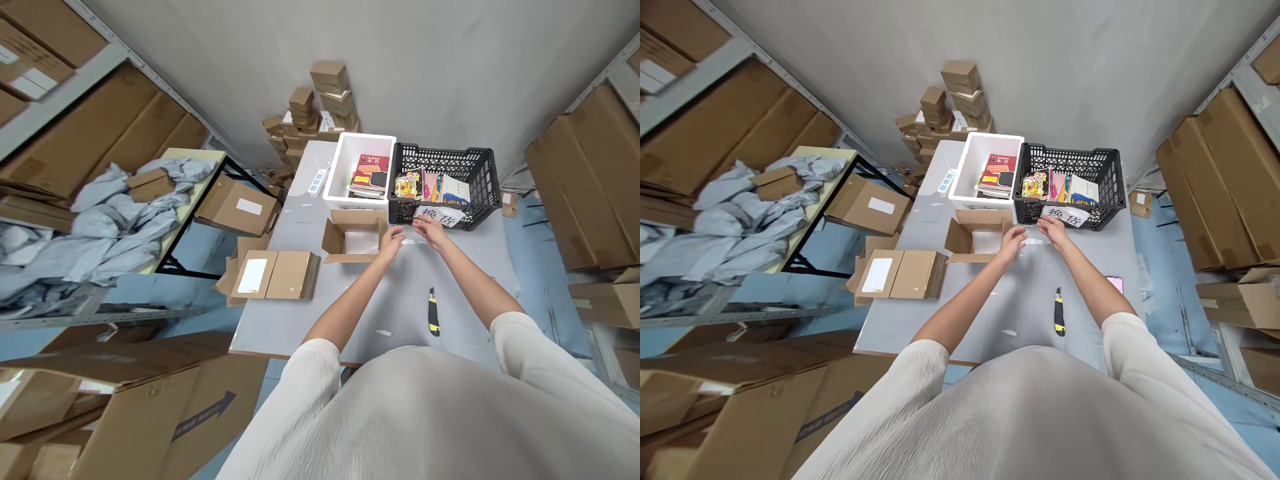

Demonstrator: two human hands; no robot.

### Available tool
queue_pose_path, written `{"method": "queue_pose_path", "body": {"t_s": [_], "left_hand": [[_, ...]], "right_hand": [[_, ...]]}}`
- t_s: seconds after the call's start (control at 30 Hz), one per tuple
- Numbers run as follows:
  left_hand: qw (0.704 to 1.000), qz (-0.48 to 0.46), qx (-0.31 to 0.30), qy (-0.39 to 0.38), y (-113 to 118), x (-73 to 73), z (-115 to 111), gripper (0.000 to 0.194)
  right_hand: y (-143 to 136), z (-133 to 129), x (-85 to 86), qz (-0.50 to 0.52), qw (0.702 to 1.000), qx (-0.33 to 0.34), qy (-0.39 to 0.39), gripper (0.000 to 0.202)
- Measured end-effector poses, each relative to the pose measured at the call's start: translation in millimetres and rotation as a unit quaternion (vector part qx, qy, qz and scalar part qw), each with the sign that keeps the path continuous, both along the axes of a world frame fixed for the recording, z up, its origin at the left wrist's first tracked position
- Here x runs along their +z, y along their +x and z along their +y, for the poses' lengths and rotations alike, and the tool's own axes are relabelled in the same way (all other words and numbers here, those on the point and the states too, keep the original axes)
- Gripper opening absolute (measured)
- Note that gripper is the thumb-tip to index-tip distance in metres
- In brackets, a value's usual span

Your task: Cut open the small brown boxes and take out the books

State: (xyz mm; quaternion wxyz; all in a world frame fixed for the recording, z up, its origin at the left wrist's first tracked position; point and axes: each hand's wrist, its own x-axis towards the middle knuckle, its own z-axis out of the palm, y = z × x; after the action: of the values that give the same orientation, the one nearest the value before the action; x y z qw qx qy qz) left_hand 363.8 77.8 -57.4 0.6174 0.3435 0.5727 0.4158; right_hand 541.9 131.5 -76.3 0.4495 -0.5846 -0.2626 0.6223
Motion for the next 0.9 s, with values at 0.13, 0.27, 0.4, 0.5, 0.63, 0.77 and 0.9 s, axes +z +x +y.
{"method": "queue_pose_path", "body": {"t_s": [0.13, 0.27, 0.4, 0.5, 0.63, 0.77, 0.9], "left_hand": [[1.0, 0.001, 0.001, 0.013, -16.6, 1.1, -15.1, 0.035], [1.0, 0.001, 0.012, 0.01, -38.7, -4.9, -33.3, 0.037], [1.0, 0.011, 0.005, 0.019, -68.3, -12.2, -52.0, 0.036], [0.997, 0.041, -0.002, 0.061, -99.8, -13.8, -62.3, 0.035], [0.988, 0.082, 0.011, 0.127, -154.0, -15.4, -67.5, 0.031], [0.978, 0.13, 0.067, 0.146, -210.1, -28.7, -66.4, 0.025], [0.974, 0.179, 0.105, 0.091, -246.3, -53.6, -61.4, 0.039]], "right_hand": [[-13.0, -25.6, 1.7, -0.018, 1.0, 0.021, 0.004, 0.025], [-30.4, -48.2, -1.9, -0.042, 0.998, 0.039, 0.001, 0.021], [-50.9, -69.3, -9.6, -0.066, 0.996, 0.051, 0.003, 0.025], [-68.2, -83.0, -16.8, -0.091, 0.995, 0.046, 0.004, 0.03], [-88.4, -98.1, -27.6, -0.157, 0.987, 0.035, 0.007, 0.049], [-101.1, -111.6, -40.2, -0.219, 0.975, 0.045, 0.017, 0.083], [-114.5, -122.8, -52.6, -0.24, 0.969, 0.052, 0.028, 0.106]]}}
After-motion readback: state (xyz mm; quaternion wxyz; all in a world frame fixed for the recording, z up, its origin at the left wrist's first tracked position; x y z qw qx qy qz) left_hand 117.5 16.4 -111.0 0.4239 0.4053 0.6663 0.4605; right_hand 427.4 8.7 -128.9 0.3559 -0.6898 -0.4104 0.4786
